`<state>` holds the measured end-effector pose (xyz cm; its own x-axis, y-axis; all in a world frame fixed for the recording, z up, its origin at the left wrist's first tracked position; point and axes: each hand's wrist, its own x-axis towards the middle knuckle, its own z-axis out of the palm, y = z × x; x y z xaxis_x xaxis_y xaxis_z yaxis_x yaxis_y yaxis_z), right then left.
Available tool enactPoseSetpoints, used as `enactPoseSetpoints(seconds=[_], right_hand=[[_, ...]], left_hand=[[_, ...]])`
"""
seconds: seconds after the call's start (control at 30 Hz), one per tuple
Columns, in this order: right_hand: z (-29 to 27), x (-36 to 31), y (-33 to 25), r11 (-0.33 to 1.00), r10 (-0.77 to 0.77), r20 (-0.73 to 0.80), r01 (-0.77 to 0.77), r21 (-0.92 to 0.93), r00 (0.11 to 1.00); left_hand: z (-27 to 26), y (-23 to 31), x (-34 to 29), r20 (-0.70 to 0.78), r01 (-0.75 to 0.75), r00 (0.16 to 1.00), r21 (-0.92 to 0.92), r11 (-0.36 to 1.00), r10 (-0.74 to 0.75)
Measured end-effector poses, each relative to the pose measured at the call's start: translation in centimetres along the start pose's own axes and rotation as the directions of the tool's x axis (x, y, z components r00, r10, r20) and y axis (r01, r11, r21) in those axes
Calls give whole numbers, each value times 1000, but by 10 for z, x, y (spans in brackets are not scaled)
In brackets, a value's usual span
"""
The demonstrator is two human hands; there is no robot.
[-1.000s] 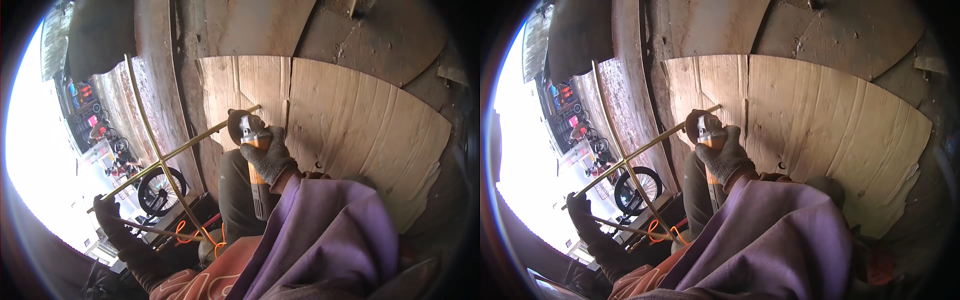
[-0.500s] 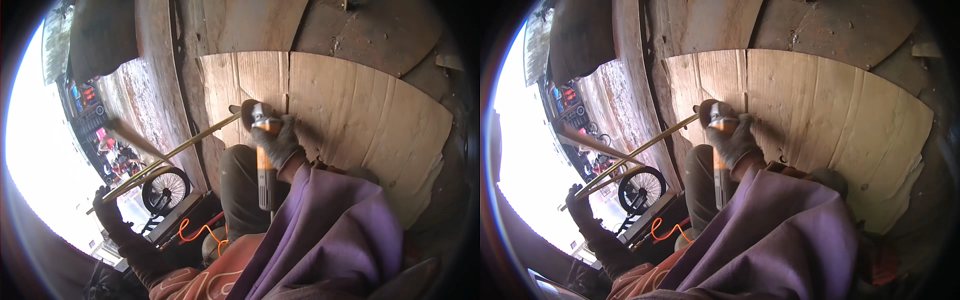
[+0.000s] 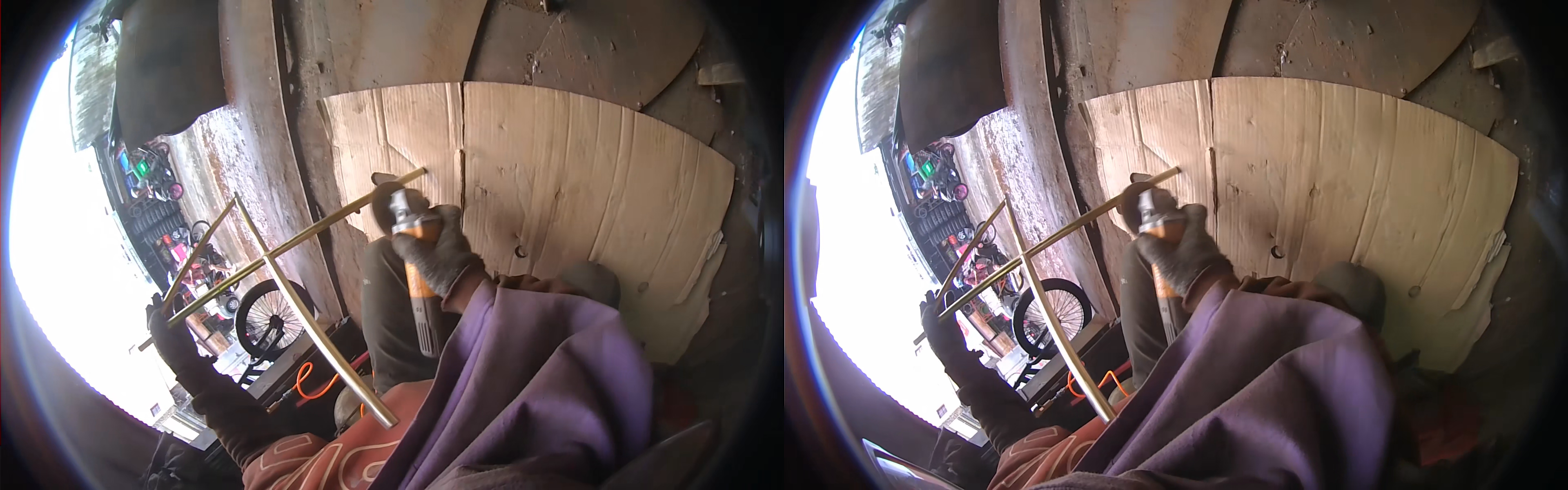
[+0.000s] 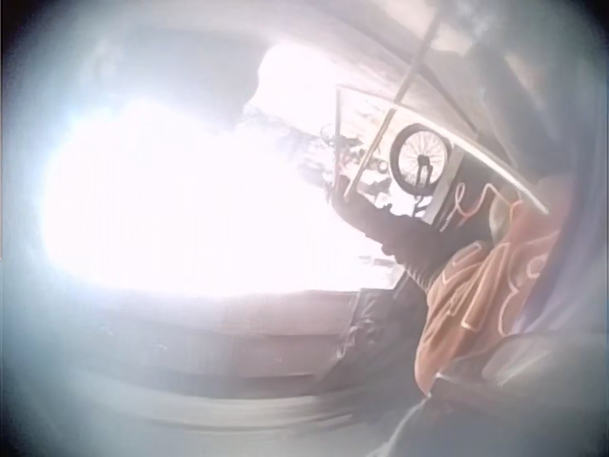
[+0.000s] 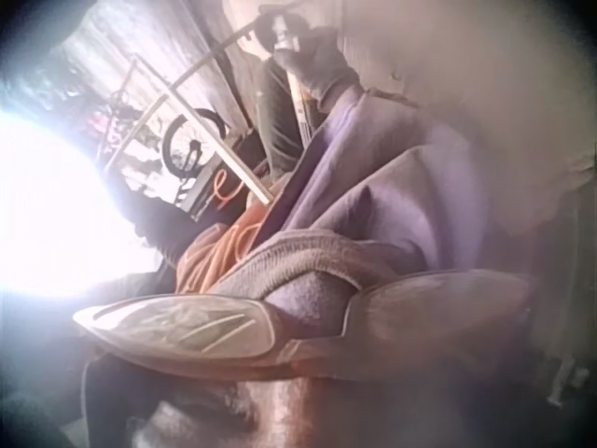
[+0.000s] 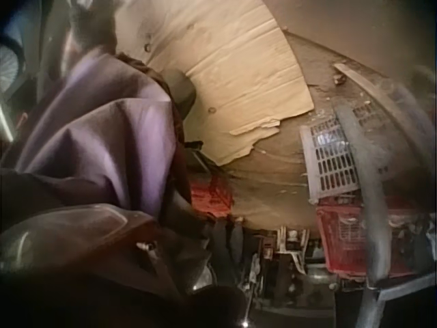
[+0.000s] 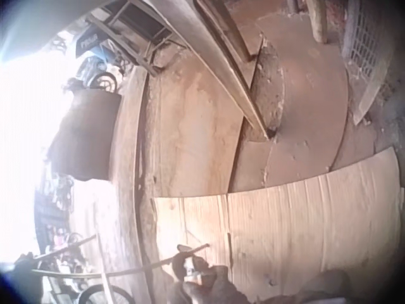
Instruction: The person uses a handheld angle grinder to grind and smooth the joints and edges of a gold-colored triangular metal frame while holding it over a piece of cardboard.
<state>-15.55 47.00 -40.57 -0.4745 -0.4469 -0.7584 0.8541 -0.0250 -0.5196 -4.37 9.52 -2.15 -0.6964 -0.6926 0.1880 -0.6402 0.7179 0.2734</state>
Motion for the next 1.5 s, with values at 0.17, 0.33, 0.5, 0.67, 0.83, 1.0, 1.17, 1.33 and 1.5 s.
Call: enactPoseSetpoints(seconds=[0.17,0.33,0.5,0.67,0.83,1.0,1.17,1.33,1.5], right_hand=[[-7,11,-13,998,-19,-76,23,59,997],[3,7,-3,978,-152,-67,160,133,986],[-5,9,-12,998,-17,-52,20,60,998],[-1,12,6,992,-92,-93,99,79,991],[-3,10,1,990,-24,-104,38,134,994],[1,19,11,975,-67,-142,95,202,988],[2,31,17,960,-116,-187,159,231,975],[8,5,-12,995,-93,-54,95,39,994],[-1,7,-19,998,-3,-111,9,55,994]], left_hand=[[-11,-3,-9,182,-194,977,530,826,112],[-12,-46,-11,-57,186,972,-408,894,-228],[5,-6,-26,-47,292,930,-509,810,-364],[21,22,-34,-135,380,863,-463,801,-487],[17,13,-33,-141,427,831,-457,780,-537],[23,21,-36,-173,434,822,-426,794,-542],[25,15,-38,-215,430,816,-395,812,-537],[24,15,-40,-209,481,805,-319,817,-555],[38,19,-36,-264,557,729,-308,771,-632]])
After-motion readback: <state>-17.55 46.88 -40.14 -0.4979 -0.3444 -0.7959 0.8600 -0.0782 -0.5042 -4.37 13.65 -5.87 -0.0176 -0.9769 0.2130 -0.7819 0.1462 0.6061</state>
